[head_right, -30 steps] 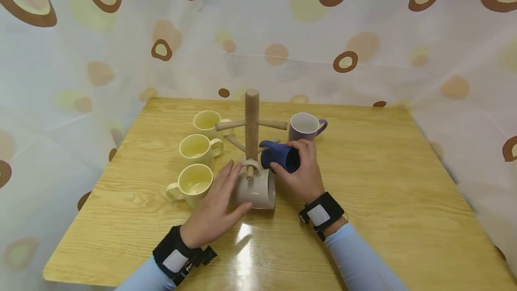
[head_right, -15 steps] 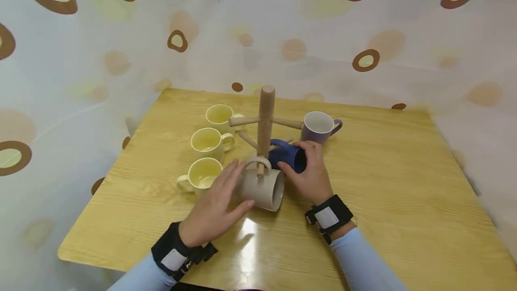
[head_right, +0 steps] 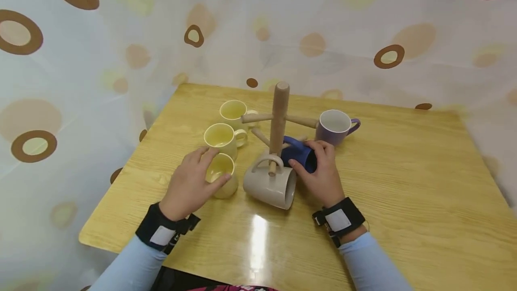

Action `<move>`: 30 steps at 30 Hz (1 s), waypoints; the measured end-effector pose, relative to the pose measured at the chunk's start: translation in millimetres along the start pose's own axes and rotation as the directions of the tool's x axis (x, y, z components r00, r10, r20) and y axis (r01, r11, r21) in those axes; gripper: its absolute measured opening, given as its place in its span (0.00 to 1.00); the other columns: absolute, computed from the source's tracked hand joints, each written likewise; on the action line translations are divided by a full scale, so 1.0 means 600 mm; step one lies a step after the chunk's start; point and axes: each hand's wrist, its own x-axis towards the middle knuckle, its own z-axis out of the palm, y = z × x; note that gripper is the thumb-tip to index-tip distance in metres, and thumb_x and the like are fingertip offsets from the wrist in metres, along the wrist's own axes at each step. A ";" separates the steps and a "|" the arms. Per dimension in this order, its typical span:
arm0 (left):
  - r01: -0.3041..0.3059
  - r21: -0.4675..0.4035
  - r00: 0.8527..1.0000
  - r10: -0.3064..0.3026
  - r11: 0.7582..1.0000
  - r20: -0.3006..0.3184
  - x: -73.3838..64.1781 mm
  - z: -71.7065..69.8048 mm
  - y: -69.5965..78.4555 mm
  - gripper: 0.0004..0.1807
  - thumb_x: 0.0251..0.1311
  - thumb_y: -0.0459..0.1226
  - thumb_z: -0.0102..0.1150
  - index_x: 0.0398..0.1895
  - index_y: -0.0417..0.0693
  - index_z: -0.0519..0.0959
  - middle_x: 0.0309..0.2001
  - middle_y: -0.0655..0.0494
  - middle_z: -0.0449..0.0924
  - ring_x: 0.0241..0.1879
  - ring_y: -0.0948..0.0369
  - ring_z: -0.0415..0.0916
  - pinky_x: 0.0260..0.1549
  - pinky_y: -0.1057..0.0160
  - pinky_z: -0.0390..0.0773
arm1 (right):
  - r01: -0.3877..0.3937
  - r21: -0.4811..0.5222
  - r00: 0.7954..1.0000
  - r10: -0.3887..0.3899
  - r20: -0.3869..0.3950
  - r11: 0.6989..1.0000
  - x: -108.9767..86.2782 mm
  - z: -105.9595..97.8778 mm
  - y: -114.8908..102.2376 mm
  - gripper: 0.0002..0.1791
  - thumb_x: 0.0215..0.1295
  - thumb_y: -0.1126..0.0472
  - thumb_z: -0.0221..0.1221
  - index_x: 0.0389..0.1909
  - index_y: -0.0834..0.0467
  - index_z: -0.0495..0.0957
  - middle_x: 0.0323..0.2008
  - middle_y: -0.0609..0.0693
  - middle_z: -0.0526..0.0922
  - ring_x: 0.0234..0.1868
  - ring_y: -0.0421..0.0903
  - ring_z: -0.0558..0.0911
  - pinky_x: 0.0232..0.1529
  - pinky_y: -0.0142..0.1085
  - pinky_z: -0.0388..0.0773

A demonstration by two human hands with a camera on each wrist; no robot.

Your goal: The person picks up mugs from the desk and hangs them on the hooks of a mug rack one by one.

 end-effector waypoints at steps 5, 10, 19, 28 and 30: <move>-0.031 0.116 0.984 0.010 0.993 0.176 0.003 0.013 0.003 0.43 0.45 0.66 0.60 0.64 0.58 0.67 0.60 0.43 0.68 0.51 0.44 0.68 0.35 0.42 0.74 | 0.003 0.004 1.000 -0.003 0.007 1.000 -0.003 0.007 -0.001 0.30 0.55 0.54 0.66 0.58 0.57 0.68 0.56 0.62 0.60 0.57 0.55 0.63 0.58 0.61 0.62; -0.171 0.268 0.967 0.109 0.948 0.229 0.021 0.011 0.002 0.41 0.39 0.60 0.67 0.59 0.55 0.71 0.44 0.44 0.72 0.30 0.49 0.71 0.20 0.53 0.72 | 0.003 -0.003 1.000 -0.003 -0.004 1.000 -0.004 0.005 -0.004 0.30 0.55 0.53 0.66 0.57 0.57 0.68 0.55 0.62 0.60 0.57 0.55 0.63 0.58 0.62 0.62; -0.297 0.259 0.868 0.147 0.919 0.474 0.047 -0.002 0.003 0.43 0.28 0.55 0.72 0.55 0.53 0.70 0.35 0.47 0.73 0.22 0.53 0.67 0.13 0.57 0.69 | -0.002 -0.018 1.000 0.002 -0.001 1.000 -0.005 -0.005 -0.004 0.31 0.56 0.52 0.65 0.58 0.57 0.67 0.56 0.62 0.60 0.57 0.56 0.63 0.58 0.63 0.62; 0.030 -0.060 0.871 0.004 0.998 0.491 0.051 -0.038 -0.036 0.40 0.37 0.64 0.66 0.55 0.60 0.69 0.42 0.57 0.76 0.34 0.61 0.73 0.28 0.57 0.75 | -0.013 -0.025 1.000 0.013 0.003 1.000 -0.008 -0.004 -0.002 0.31 0.56 0.50 0.64 0.59 0.56 0.67 0.56 0.62 0.60 0.57 0.57 0.64 0.57 0.63 0.64; 0.183 -0.249 0.898 -0.058 0.951 0.437 0.055 -0.052 -0.049 0.41 0.39 0.65 0.66 0.57 0.61 0.67 0.46 0.55 0.75 0.39 0.59 0.72 0.33 0.56 0.76 | -0.007 -0.029 1.000 0.007 0.002 1.000 -0.005 -0.006 -0.003 0.31 0.56 0.49 0.64 0.59 0.55 0.67 0.56 0.62 0.60 0.57 0.57 0.64 0.57 0.62 0.65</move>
